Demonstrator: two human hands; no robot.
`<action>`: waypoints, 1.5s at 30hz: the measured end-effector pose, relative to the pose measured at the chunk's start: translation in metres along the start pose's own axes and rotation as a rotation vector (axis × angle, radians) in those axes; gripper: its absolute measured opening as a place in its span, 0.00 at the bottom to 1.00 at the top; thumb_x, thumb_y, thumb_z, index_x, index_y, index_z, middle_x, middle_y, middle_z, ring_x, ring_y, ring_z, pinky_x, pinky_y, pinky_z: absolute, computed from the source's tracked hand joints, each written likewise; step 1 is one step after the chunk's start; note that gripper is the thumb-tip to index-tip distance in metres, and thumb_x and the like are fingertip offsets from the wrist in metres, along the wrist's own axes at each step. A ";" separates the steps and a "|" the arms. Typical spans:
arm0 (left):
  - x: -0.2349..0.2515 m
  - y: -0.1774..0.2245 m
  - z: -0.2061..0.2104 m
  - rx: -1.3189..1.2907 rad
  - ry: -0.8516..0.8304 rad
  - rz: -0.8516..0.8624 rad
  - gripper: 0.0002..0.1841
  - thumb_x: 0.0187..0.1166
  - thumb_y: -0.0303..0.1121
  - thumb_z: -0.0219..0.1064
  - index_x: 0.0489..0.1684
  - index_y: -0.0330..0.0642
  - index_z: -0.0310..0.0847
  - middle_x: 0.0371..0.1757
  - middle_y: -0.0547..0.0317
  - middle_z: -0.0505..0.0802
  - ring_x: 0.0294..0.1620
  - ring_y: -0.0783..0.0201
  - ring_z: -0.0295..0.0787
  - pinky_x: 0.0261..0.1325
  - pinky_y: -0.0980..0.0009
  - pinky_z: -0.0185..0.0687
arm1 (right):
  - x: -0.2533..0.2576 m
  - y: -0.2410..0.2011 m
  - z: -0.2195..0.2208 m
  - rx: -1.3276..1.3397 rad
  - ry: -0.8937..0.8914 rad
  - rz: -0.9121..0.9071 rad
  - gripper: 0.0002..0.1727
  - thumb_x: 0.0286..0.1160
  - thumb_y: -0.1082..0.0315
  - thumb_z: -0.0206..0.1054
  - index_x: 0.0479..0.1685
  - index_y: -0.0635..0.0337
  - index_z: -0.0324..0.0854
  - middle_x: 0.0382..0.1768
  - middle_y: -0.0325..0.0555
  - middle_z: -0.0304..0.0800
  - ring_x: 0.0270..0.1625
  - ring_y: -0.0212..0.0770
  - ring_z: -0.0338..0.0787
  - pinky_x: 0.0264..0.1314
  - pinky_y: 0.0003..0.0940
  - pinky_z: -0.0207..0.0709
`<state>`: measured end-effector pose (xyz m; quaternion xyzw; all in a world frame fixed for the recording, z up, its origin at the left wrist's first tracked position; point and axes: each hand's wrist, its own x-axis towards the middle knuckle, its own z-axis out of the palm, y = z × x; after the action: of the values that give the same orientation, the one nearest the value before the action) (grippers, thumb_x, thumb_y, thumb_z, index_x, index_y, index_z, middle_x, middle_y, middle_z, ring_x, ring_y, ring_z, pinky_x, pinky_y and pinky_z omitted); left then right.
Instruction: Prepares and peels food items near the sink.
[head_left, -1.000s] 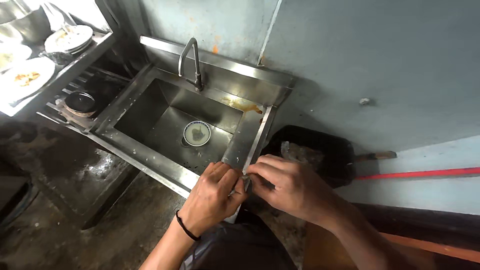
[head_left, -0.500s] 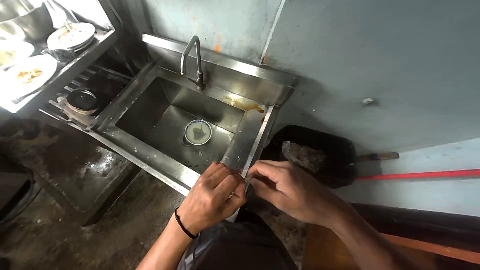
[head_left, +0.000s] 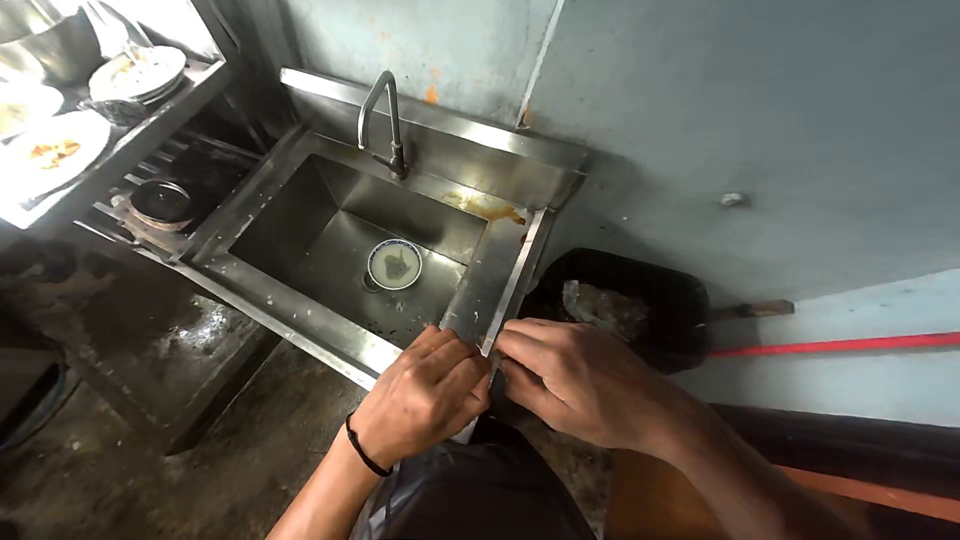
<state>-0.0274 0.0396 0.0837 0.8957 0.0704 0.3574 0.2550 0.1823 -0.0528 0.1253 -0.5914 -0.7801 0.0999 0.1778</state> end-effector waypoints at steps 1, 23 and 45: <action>0.000 0.000 -0.001 0.002 -0.010 0.006 0.06 0.78 0.29 0.70 0.38 0.37 0.91 0.40 0.55 0.94 0.46 0.62 0.90 0.52 0.67 0.86 | 0.000 0.000 0.000 0.002 -0.016 -0.001 0.14 0.78 0.51 0.57 0.25 0.42 0.79 0.23 0.25 0.75 0.25 0.23 0.77 0.21 0.23 0.71; 0.004 0.005 0.003 -0.015 0.083 -0.078 0.06 0.73 0.32 0.73 0.33 0.38 0.90 0.35 0.58 0.93 0.42 0.65 0.88 0.46 0.69 0.84 | 0.003 0.004 0.003 0.336 0.043 -0.037 0.15 0.72 0.62 0.63 0.14 0.45 0.74 0.17 0.24 0.70 0.19 0.18 0.69 0.16 0.17 0.63; 0.008 0.008 0.004 -0.097 0.253 -0.186 0.05 0.62 0.30 0.76 0.24 0.40 0.86 0.30 0.62 0.90 0.35 0.69 0.88 0.39 0.73 0.87 | 0.001 0.006 -0.006 0.354 0.205 0.064 0.16 0.73 0.62 0.60 0.14 0.44 0.73 0.16 0.22 0.69 0.17 0.16 0.65 0.15 0.14 0.57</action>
<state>-0.0195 0.0334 0.0898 0.8199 0.1674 0.4450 0.3190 0.1898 -0.0501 0.1289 -0.5826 -0.7090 0.1801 0.3542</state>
